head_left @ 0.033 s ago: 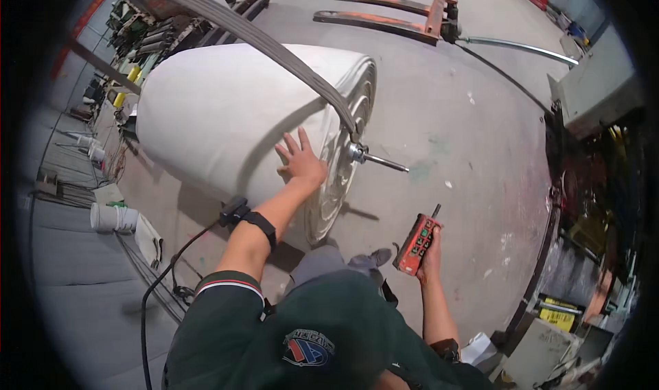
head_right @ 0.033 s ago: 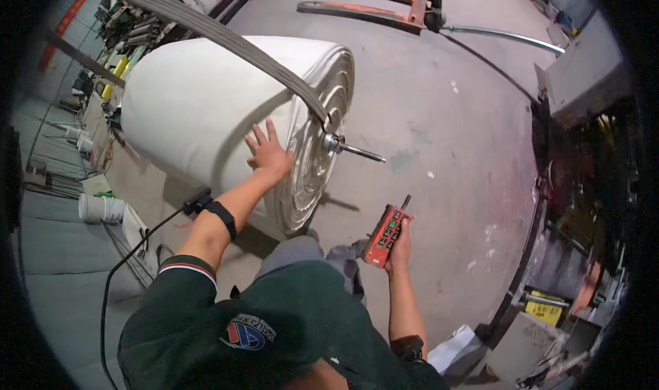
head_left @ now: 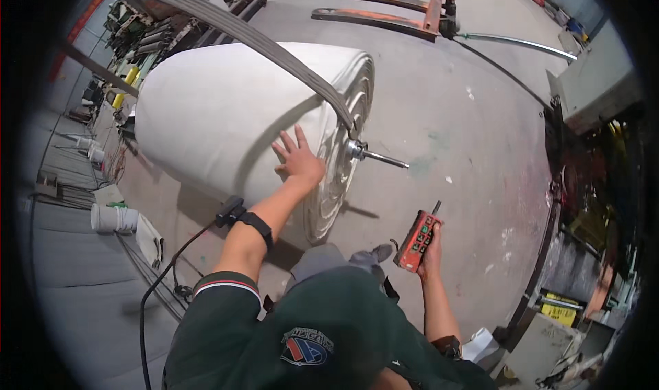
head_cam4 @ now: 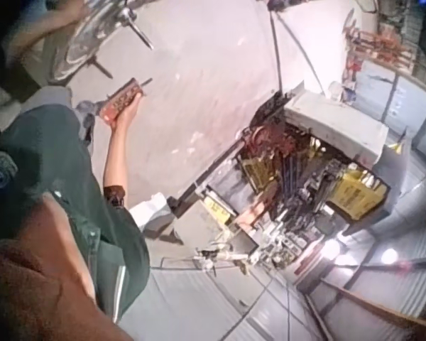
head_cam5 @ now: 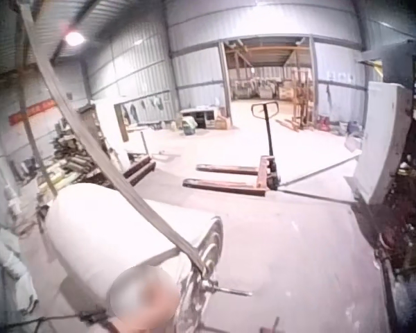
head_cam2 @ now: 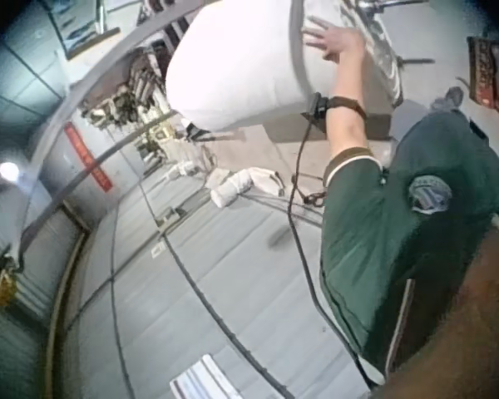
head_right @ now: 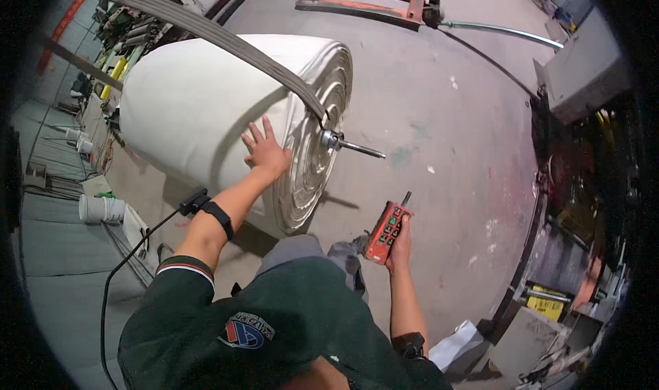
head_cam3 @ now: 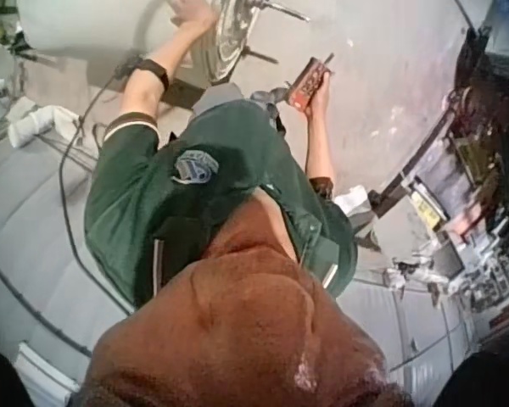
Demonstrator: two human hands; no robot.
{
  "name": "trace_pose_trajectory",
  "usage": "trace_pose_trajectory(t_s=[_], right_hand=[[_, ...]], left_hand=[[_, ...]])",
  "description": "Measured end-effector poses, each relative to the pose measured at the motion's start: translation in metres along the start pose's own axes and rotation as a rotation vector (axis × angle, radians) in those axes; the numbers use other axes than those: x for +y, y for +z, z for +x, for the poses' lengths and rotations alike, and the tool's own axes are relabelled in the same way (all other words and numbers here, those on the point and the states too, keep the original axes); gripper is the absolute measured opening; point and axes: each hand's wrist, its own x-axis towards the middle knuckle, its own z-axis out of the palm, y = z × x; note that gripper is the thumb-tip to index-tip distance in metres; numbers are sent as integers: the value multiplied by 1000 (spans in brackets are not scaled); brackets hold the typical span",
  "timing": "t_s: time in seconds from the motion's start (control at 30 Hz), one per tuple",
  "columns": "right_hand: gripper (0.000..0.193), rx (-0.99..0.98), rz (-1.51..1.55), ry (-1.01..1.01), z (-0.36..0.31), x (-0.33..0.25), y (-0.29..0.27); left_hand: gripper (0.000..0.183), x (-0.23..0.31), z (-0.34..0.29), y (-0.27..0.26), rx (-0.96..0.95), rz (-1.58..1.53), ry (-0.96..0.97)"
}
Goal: The worker uses a hoist and remote to lift a large white roll of material and mount it onto a machine.
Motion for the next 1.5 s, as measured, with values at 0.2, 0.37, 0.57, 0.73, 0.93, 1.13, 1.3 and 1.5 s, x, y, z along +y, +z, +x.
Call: trace_pose_trajectory(t_s=[0.2, 0.37, 0.57, 0.73, 0.93, 1.13, 1.3, 1.5], right_hand=[[48, 66, 18, 36, 18, 19, -20], [49, 147, -10, 49, 9, 30, -14], [62, 93, -87, -43, 3, 20, -7], [73, 147, 48, 158, -4, 18, -26], [77, -43, -7, 217, 43, -49, -49], [69, -63, -58, 303, -11, -63, -80], [79, -191, -97, 253, -21, 33, -142], [79, -133, -87, 204, -35, -51, -142]], left_hand=[[104, -16, 9, 3, -25, -50, 26], [103, 14, 21, -17, -167, -57, 15], [93, 103, 97, -4, -119, -27, 27], [98, 124, 93, -39, -140, 5, -13], [104, 175, 78, -119, -205, 68, -6], [110, 135, 5, -161, -258, 152, -36], [110, 75, -18, -83, -204, 192, -51], [82, 128, 1, -134, -69, 148, -79]])
